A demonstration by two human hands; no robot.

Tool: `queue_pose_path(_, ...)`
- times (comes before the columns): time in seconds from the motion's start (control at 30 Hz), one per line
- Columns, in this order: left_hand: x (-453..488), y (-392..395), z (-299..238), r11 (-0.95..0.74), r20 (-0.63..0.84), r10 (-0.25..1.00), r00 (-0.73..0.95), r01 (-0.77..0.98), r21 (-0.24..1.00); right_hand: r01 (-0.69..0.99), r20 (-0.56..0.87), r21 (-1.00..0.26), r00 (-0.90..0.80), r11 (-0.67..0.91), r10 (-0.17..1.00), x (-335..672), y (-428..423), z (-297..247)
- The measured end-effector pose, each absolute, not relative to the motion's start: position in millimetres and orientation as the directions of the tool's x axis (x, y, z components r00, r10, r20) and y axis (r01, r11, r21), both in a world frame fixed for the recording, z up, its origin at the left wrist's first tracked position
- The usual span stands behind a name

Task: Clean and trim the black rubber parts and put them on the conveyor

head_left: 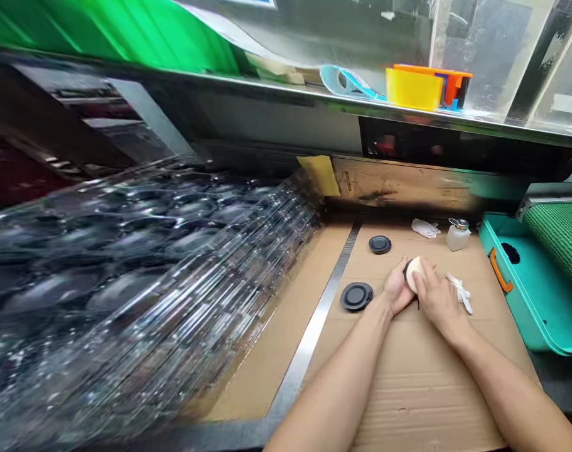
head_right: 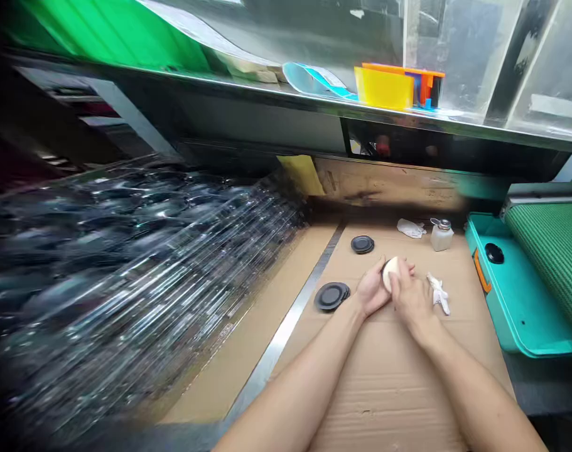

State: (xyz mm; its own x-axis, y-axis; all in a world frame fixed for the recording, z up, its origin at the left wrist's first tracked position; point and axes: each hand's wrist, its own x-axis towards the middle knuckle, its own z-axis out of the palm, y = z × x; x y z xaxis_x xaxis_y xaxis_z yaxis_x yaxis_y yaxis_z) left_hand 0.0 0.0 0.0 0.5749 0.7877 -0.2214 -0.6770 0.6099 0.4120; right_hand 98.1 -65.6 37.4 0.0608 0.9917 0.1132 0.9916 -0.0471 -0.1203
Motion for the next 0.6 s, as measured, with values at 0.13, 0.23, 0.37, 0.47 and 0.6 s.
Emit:
queue_pose_path(0.13,1,1,-3,0.606,-0.248,0.792,0.558,-0.668,0.432,0.975,0.095,-0.119,0.198,-0.186,0.976,100,-53,40)
queue_pose_path(0.23,2,2,-3,0.605,-0.254,0.794,0.552,-0.685,0.405,0.965,0.083,-0.125,0.243,-0.232,0.966,98,-49,39)
queue_pose_path(0.37,1,3,-1,0.598,-0.247,0.801,0.545,-0.719,0.353,0.971,0.107,-0.127,0.217,-0.203,0.970,92,-44,35)
queue_pose_path(0.47,0,3,0,0.563,-0.253,0.826,0.503,-0.743,0.362,0.960,0.118,-0.156,0.253,-0.234,0.960,89,-41,33)
queue_pose_path(0.6,1,3,-1,0.576,-0.246,0.818,0.521,-0.738,0.352,0.971,0.108,-0.135,0.211,-0.196,0.971,92,-43,32)
